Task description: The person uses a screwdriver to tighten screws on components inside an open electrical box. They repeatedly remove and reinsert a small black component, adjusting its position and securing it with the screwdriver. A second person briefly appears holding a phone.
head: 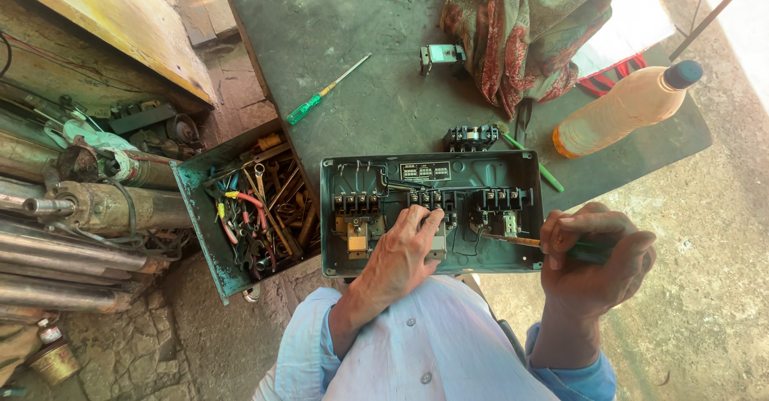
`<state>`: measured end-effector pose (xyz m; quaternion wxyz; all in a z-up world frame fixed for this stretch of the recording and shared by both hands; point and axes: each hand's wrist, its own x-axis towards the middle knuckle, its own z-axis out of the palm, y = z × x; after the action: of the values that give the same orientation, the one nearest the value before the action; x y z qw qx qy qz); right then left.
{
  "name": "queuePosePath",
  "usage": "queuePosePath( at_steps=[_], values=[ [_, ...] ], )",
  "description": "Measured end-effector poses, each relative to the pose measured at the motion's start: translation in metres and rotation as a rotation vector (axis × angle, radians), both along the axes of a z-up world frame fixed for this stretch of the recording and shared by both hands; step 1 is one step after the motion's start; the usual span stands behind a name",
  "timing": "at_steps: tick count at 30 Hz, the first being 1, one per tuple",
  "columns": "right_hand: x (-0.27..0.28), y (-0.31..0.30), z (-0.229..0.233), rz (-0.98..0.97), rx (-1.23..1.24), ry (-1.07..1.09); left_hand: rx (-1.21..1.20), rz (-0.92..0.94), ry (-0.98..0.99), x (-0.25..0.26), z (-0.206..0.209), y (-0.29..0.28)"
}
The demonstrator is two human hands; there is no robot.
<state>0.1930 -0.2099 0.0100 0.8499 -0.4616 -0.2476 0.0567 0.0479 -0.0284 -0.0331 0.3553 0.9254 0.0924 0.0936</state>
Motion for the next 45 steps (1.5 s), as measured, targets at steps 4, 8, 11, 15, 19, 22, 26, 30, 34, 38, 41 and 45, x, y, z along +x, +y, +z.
queuePosePath(
  at_steps=[4,8,11,15,19,22,26,30,34,38,41,45],
  values=[
    [0.003,0.002,-0.001,0.013,-0.013,-0.01,-0.026,0.007,-0.004,0.001,-0.013,0.002],
    [0.004,0.004,-0.001,0.062,0.031,0.025,-0.059,0.025,-0.022,-0.001,-0.023,0.004],
    [0.002,0.013,-0.003,0.168,0.082,0.058,-0.092,0.038,-0.029,-0.004,-0.026,0.003],
    [-0.004,0.03,-0.002,0.273,0.086,0.066,-0.097,0.055,-0.05,-0.005,-0.025,0.001],
    [-0.003,0.041,0.004,0.413,0.03,-0.016,-0.156,0.101,-0.051,-0.004,-0.026,-0.005],
    [0.0,0.047,0.004,0.464,0.006,-0.044,-0.144,0.121,-0.09,-0.005,-0.03,-0.008],
    [0.0,0.055,0.002,0.49,-0.027,-0.069,-0.145,0.12,-0.12,-0.009,-0.034,-0.01],
    [-0.01,0.057,0.004,0.464,-0.093,-0.071,-0.127,0.083,-0.144,-0.011,-0.031,-0.005],
    [-0.016,0.058,0.001,0.412,-0.152,-0.11,-0.143,0.04,-0.107,-0.009,-0.03,0.0],
    [-0.023,0.06,-0.004,0.366,-0.154,-0.147,-0.146,0.019,-0.116,-0.011,-0.031,0.004],
    [-0.026,0.061,-0.004,0.337,-0.176,-0.167,-0.146,0.012,-0.126,-0.011,-0.032,0.005],
    [-0.027,0.062,-0.002,0.396,-0.165,-0.191,-0.135,0.008,-0.145,-0.011,-0.032,0.005]
  ],
)
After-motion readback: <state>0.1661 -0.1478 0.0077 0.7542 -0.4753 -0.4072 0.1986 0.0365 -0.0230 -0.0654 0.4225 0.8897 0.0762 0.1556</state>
